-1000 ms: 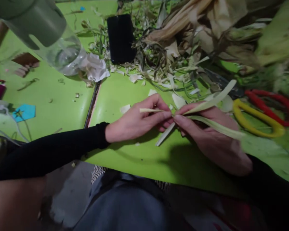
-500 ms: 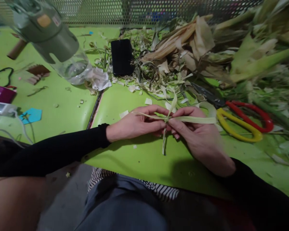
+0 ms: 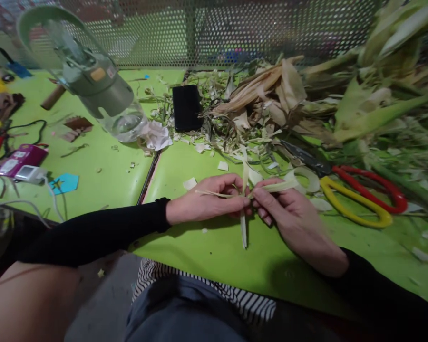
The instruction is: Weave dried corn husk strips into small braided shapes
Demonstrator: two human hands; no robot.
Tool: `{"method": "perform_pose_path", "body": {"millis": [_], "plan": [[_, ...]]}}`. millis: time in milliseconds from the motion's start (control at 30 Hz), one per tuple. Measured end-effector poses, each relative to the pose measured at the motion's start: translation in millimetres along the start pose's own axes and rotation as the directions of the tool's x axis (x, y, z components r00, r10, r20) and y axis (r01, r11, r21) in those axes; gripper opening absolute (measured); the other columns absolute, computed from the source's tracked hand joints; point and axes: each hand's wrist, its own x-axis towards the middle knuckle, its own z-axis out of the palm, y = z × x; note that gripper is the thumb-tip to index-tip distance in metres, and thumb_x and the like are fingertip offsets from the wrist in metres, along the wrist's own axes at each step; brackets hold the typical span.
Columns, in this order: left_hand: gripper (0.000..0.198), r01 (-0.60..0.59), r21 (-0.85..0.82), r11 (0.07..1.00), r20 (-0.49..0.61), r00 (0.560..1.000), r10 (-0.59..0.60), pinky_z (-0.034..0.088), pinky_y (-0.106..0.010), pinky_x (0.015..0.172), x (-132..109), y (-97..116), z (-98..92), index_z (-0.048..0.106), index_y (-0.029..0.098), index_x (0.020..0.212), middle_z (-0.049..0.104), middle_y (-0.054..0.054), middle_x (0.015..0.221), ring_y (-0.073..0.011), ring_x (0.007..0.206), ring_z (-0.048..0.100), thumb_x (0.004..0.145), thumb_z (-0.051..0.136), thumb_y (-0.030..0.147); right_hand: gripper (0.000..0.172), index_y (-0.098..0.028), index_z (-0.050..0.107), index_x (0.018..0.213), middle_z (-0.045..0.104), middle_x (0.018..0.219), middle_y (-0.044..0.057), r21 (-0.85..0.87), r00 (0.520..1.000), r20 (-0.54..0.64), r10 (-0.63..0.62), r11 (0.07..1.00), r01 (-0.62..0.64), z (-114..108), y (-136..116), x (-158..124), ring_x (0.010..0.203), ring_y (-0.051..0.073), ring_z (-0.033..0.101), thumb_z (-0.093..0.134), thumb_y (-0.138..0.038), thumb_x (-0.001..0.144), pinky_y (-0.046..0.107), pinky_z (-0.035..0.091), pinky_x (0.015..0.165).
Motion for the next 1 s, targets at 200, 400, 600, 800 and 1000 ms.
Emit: {"method": "perform_pose_path", "body": {"millis": [200,400,600,800,1000], "plan": [[0.044,0.014,-0.031,0.999,-0.037,0.999,-0.015,0.048,-0.023,0.067,1.0,-0.1,2.8,0.054,0.016,0.09,0.064,0.002,0.076,-0.0066,0.066,0.058,0.082,0.082,0.05,0.054,-0.02,0.062,0.088,0.054,0.06,-0.005,-0.006,0.996,0.037,0.075,0.997,-0.075,-2.6,2.2,4.1,0.049,0.008,0.048,0.072,-0.073,0.082,0.022,0.039,0.044],[0.052,0.03,0.02,0.999,-0.077,0.997,-0.029,0.049,-0.025,0.069,1.3,-1.1,2.1,0.054,0.016,0.091,0.061,0.003,0.075,-0.0075,0.067,0.059,0.081,0.079,0.06,0.049,-0.022,0.06,0.089,0.054,0.064,-0.005,-0.008,0.988,0.118,0.099,0.995,-0.098,-7.4,0.3,6.5,0.049,0.01,0.048,0.067,-0.07,0.087,0.024,0.039,0.043],[0.055,0.035,0.125,0.992,-0.063,0.998,-0.027,0.043,-0.023,0.064,-0.5,-2.4,3.4,0.055,0.015,0.089,0.061,0.001,0.075,-0.0074,0.067,0.055,0.08,0.077,0.065,0.048,-0.022,0.058,0.073,0.052,0.066,-0.002,-0.171,0.975,0.219,-0.041,0.982,0.08,-6.9,-10.3,4.8,0.06,0.013,0.047,0.056,-0.064,0.096,0.028,0.038,0.055],[0.055,0.045,0.215,0.975,-0.113,0.993,-0.021,0.037,-0.022,0.059,-2.8,-5.2,8.4,0.053,0.015,0.087,0.055,0.003,0.075,-0.0063,0.063,0.047,0.081,0.077,0.065,0.049,-0.022,0.054,0.073,0.048,0.067,-0.003,-0.137,0.968,0.237,-0.079,0.984,0.114,-7.8,-2.7,2.0,0.063,0.014,0.044,0.058,-0.066,0.095,0.029,0.036,0.058],[0.052,0.045,0.219,0.975,-0.09,0.996,-0.026,0.037,-0.022,0.06,-1.3,-10.2,11.7,0.051,0.017,0.085,0.052,0.004,0.074,-0.0064,0.063,0.043,0.086,0.071,0.064,0.047,-0.022,0.054,0.075,0.048,0.07,-0.003,-0.112,0.971,0.235,-0.043,0.991,0.071,-8.9,3.3,-2.3,0.066,0.014,0.044,0.059,-0.063,0.097,0.028,0.039,0.059]]}}
